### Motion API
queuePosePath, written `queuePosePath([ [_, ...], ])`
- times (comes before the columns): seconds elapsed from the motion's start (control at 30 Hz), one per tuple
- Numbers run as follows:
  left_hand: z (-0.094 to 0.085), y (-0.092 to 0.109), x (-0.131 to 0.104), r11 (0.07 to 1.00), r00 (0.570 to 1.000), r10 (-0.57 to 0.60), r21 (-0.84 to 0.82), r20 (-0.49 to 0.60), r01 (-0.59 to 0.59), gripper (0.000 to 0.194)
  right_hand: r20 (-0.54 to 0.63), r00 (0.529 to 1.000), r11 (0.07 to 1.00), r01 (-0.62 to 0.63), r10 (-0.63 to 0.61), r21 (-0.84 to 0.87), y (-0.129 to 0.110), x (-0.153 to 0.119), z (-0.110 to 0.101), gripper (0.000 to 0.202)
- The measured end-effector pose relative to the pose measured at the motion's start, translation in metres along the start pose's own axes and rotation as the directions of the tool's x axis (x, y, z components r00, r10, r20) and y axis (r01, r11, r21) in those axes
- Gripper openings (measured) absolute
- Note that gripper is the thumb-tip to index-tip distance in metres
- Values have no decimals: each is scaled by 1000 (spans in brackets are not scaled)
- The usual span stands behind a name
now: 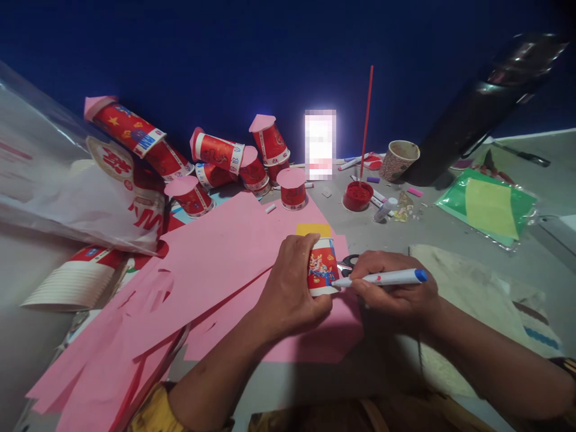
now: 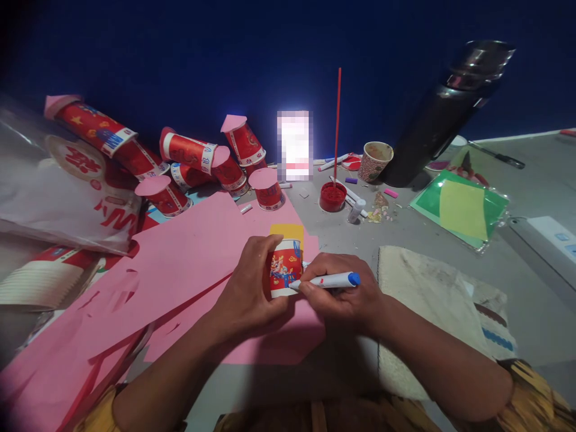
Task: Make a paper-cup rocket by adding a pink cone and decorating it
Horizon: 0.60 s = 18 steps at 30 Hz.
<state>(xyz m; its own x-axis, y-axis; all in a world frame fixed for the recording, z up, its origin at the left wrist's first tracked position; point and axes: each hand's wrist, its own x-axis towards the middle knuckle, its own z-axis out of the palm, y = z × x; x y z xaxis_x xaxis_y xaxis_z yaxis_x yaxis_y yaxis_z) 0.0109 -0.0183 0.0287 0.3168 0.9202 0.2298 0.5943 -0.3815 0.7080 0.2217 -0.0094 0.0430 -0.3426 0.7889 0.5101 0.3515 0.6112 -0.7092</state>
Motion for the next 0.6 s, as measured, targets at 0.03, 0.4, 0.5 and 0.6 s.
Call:
queuePosePath([
  [0.03,0,0,0,1000,1000,0,-1,-1,0,79,-13,1000,1000,0,0,8,0,0,0,15],
  [0.4,2,-4,0,999,1000,-14,-47,-4,14,82,-12,1000,1000,-18,18,17,1,-1,0,14],
  [0.5,2,-4,0,998,1000,-13,-63,-15,12,81,-73,995,997,-57,61,57,2,-3,-2,12],
  [0.6,2,-5,-1,998,1000,-6,-69,-15,5,83,-88,994,996,-66,72,65,1,-3,-3,11],
])
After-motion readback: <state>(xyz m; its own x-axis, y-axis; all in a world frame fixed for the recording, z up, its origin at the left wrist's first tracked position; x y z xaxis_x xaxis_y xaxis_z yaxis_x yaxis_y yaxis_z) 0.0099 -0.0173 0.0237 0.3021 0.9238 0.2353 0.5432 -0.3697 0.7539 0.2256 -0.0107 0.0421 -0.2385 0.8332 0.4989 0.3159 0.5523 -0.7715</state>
